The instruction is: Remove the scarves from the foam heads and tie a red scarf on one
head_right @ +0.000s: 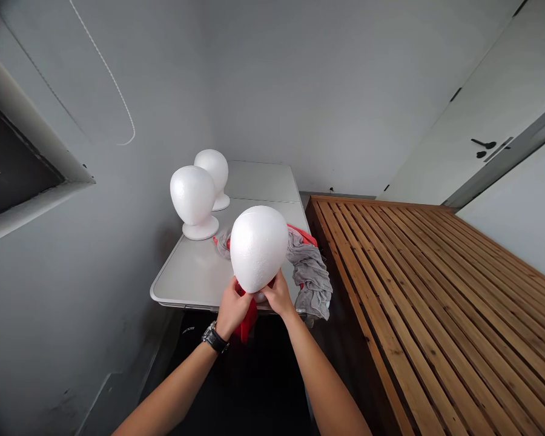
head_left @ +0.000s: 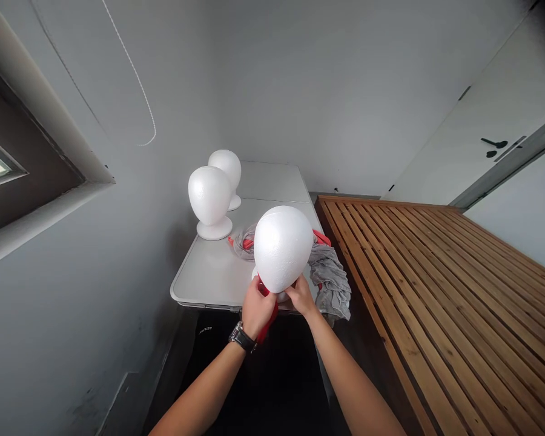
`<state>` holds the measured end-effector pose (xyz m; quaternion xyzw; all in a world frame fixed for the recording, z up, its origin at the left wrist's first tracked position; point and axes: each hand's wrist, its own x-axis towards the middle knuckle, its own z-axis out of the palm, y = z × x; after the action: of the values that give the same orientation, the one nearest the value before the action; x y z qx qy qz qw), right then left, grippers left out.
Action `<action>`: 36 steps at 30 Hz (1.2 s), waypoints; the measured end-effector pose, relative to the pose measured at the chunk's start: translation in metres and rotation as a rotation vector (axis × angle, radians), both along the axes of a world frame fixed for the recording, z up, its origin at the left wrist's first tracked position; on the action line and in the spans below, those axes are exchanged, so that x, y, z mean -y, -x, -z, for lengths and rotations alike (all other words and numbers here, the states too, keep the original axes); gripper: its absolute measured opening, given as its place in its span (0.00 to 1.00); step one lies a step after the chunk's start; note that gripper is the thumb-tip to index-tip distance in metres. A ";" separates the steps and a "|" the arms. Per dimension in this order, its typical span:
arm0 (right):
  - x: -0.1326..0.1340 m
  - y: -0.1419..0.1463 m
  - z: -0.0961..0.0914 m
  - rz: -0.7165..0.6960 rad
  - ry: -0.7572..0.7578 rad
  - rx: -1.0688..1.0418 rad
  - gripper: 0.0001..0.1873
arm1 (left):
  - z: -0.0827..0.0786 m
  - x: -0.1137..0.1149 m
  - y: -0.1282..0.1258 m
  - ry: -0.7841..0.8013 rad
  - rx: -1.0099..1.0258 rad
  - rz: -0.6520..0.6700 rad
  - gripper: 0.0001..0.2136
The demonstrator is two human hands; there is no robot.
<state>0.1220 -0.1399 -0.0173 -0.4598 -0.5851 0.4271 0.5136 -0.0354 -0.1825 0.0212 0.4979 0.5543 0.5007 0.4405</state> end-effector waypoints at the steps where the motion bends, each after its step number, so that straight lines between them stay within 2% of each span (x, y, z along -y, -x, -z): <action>1: 0.001 0.001 -0.001 0.002 0.011 0.003 0.31 | 0.000 0.003 -0.003 -0.042 0.049 -0.013 0.18; 6: 0.017 0.009 -0.008 0.082 -0.031 0.049 0.26 | 0.005 0.010 -0.003 -0.055 0.156 -0.051 0.14; 9: 0.036 0.017 -0.012 0.317 -0.077 0.156 0.24 | 0.006 0.012 0.002 -0.006 0.203 -0.044 0.16; 11: 0.048 0.020 -0.013 0.465 0.006 0.210 0.24 | 0.005 0.013 0.004 0.043 0.226 -0.033 0.18; 12: 0.053 0.021 -0.013 0.465 0.080 0.224 0.23 | 0.004 0.014 0.005 0.066 0.236 -0.020 0.18; 14: 0.058 0.022 -0.012 0.334 0.230 0.208 0.25 | 0.003 0.016 0.005 0.115 0.271 0.031 0.20; 16: 0.058 0.024 -0.010 0.168 0.335 0.127 0.29 | 0.002 0.017 0.004 0.163 0.325 0.090 0.23; 18: 0.055 0.027 -0.008 0.109 0.407 -0.004 0.31 | 0.003 0.017 0.001 0.172 0.358 0.113 0.25; 21: 0.052 0.033 -0.009 0.087 0.498 -0.149 0.29 | 0.003 0.015 -0.002 0.105 0.334 0.074 0.23; 25: 0.052 0.036 -0.011 0.060 0.564 -0.218 0.25 | 0.002 0.011 -0.002 0.068 0.267 0.043 0.19; 30: 0.048 0.032 -0.012 0.120 0.622 -0.456 0.25 | 0.008 0.010 0.000 0.061 0.220 0.128 0.19; 32: 0.045 0.030 -0.012 0.152 0.618 -0.500 0.24 | 0.013 0.010 0.001 0.068 0.233 0.151 0.20; 36: 0.041 0.027 -0.013 0.169 0.621 -0.536 0.24 | 0.016 0.010 0.003 0.145 0.394 0.069 0.22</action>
<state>0.0955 -0.1808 -0.0039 -0.5120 -0.2345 0.6440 0.5178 -0.0388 -0.1924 0.0051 0.3761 0.4748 0.5317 0.5919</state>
